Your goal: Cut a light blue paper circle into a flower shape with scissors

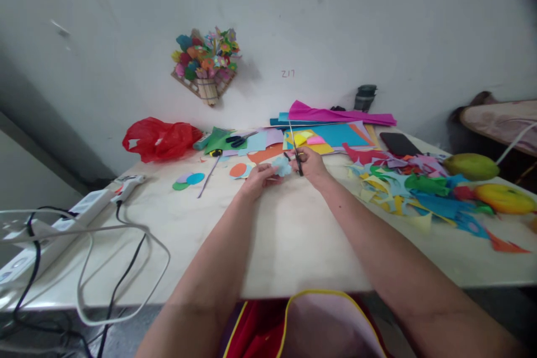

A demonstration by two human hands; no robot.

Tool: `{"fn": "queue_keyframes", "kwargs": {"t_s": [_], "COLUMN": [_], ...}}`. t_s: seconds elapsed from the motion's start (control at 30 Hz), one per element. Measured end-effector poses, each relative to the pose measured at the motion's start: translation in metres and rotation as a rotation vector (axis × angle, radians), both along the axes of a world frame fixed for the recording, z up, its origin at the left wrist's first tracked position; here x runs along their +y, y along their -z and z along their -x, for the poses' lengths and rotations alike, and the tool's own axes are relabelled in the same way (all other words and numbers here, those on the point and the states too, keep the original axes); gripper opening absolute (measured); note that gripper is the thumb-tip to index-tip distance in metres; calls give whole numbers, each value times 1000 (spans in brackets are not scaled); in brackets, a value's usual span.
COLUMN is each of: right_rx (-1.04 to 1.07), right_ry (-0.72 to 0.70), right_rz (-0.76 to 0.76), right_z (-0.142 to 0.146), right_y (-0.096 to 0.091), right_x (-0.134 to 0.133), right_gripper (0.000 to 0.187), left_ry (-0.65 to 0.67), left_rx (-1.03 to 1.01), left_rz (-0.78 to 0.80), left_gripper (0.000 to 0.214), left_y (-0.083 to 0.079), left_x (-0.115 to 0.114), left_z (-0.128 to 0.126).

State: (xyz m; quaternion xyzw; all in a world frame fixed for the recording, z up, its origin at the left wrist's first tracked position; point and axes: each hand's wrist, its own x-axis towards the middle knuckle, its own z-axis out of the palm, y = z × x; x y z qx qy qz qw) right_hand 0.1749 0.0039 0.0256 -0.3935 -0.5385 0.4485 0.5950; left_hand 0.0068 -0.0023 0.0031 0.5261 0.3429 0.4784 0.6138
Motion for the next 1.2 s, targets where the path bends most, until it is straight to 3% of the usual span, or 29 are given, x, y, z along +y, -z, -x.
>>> {"fn": "queue_keyframes", "kwargs": {"t_s": [0.13, 0.4, 0.8, 0.97, 1.07, 1.2], "right_rx": [57, 27, -23, -63, -52, 31], "right_ry": [0, 4, -64, -49, -61, -58], "right_rz": [35, 66, 232, 291, 288, 256], "right_z": [4, 7, 11, 14, 12, 9], "right_y": [-2, 1, 18, 22, 23, 23], "right_x": [-3, -6, -5, -6, -6, -9], "right_gripper": [36, 38, 21, 29, 37, 32], "left_ry": [-27, -90, -33, -21, -93, -284], "left_rx": [65, -15, -106, -100, 16, 282], "left_rz": [-28, 14, 13, -10, -63, -163], "left_gripper": [29, 28, 24, 23, 23, 24], "left_y": [1, 0, 5, 5, 5, 5], "left_x": [-5, -7, -5, -5, -6, -4], "left_z": [-3, -2, 7, 6, 5, -1]}}
